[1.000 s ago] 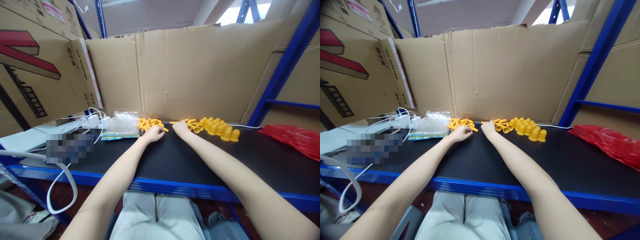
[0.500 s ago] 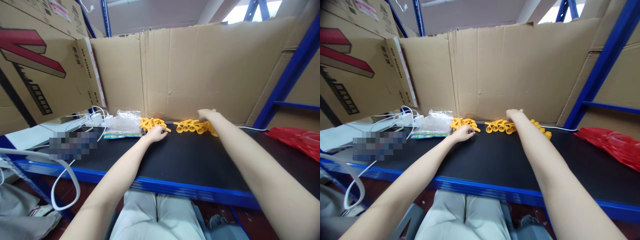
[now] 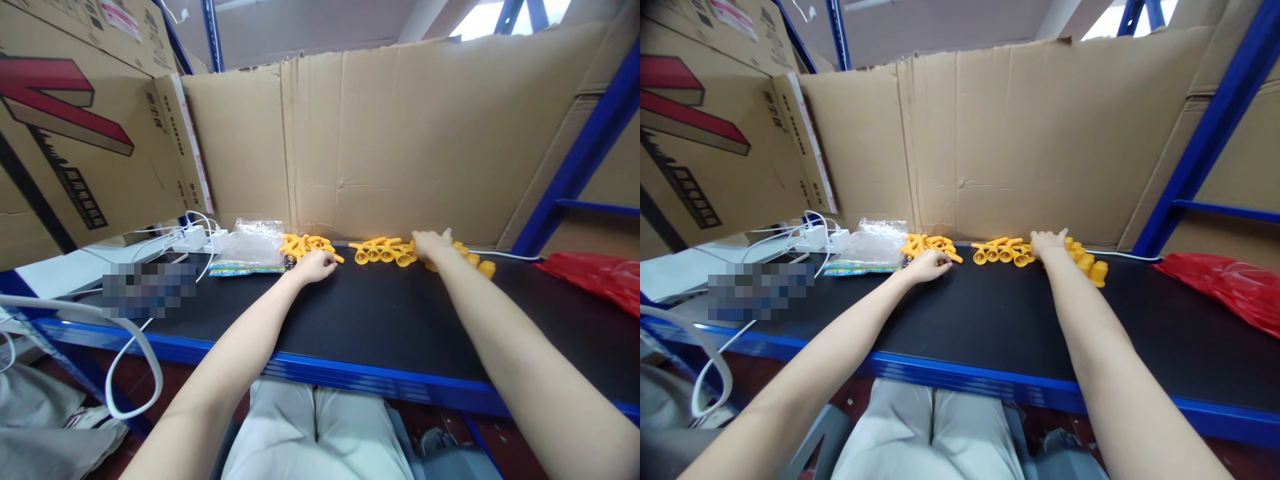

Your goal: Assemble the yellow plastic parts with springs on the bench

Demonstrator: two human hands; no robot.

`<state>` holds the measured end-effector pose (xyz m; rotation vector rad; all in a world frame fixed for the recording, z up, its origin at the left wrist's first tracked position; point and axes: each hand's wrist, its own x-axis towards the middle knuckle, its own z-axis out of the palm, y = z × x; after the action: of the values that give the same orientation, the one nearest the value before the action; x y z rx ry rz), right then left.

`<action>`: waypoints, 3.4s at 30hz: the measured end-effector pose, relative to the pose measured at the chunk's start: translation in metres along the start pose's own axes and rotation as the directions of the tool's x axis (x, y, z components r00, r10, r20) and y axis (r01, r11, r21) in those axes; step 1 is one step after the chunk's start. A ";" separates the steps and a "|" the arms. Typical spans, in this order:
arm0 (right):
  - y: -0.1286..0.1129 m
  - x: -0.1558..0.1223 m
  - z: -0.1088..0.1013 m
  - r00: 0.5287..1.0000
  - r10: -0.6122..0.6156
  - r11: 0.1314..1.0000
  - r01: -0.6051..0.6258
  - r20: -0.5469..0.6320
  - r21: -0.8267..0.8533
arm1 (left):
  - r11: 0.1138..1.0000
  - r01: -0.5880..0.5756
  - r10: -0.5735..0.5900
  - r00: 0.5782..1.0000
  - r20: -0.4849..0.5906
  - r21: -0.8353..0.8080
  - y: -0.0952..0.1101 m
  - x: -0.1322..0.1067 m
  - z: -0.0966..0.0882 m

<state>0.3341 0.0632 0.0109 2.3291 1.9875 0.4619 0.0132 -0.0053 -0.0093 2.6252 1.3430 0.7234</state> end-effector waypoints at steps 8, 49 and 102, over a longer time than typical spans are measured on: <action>-0.003 -0.007 0.000 0.997 -0.026 0.999 0.028 0.075 -0.032 | 1.000 0.001 -0.001 1.000 -0.003 0.016 0.000 0.000 0.000; -0.061 -0.076 -0.051 0.825 -0.318 0.901 0.110 0.466 0.420 | 0.976 0.029 -0.044 0.997 0.065 0.217 -0.012 0.001 0.007; -0.072 -0.091 -0.040 0.884 -0.416 0.806 0.466 -0.211 0.365 | 0.995 -0.068 0.059 0.991 -0.116 -0.071 -0.005 0.013 0.031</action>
<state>0.2424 -0.0188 0.0154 1.9319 2.8163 0.1680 0.0297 0.0114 -0.0331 2.6144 1.2383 0.9270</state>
